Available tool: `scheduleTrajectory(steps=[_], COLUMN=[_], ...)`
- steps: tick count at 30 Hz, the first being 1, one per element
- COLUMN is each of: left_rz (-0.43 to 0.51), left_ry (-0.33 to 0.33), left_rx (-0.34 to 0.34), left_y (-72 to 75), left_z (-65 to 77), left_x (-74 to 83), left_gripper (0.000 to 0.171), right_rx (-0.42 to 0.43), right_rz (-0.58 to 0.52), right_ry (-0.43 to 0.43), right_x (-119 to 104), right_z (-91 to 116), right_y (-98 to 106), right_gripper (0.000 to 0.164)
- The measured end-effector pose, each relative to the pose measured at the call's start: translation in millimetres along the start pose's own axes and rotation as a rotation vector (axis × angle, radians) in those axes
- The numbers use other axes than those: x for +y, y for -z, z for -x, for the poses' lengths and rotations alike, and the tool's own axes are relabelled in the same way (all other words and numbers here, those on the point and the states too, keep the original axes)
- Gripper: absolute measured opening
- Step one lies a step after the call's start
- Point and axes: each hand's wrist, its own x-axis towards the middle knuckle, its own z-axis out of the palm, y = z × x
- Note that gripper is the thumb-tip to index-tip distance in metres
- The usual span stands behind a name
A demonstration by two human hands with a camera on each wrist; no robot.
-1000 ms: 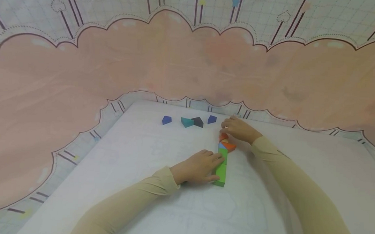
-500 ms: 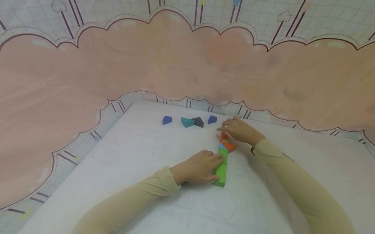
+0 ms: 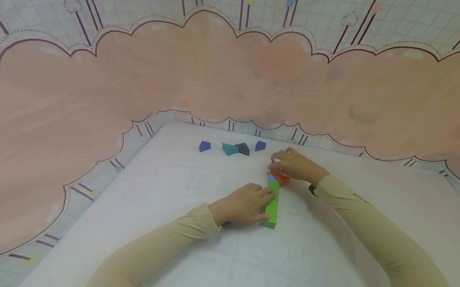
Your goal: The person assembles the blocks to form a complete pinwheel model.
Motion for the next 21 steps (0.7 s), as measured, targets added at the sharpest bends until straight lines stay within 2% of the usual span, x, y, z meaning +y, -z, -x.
scheduleTrajectory(steps=[21], left_rz=[0.011], left_ry=[-0.001], left_rx=[-0.011], left_y=[-1.1], left_z=[-1.0], left_x=[-0.8], left_gripper=[0.066], right_rx=[0.008], right_rz=[0.019], right_ry=[-0.006], right_x=[-1.5], right_z=[0.3], right_y=[0.5], right_gripper=[0.029])
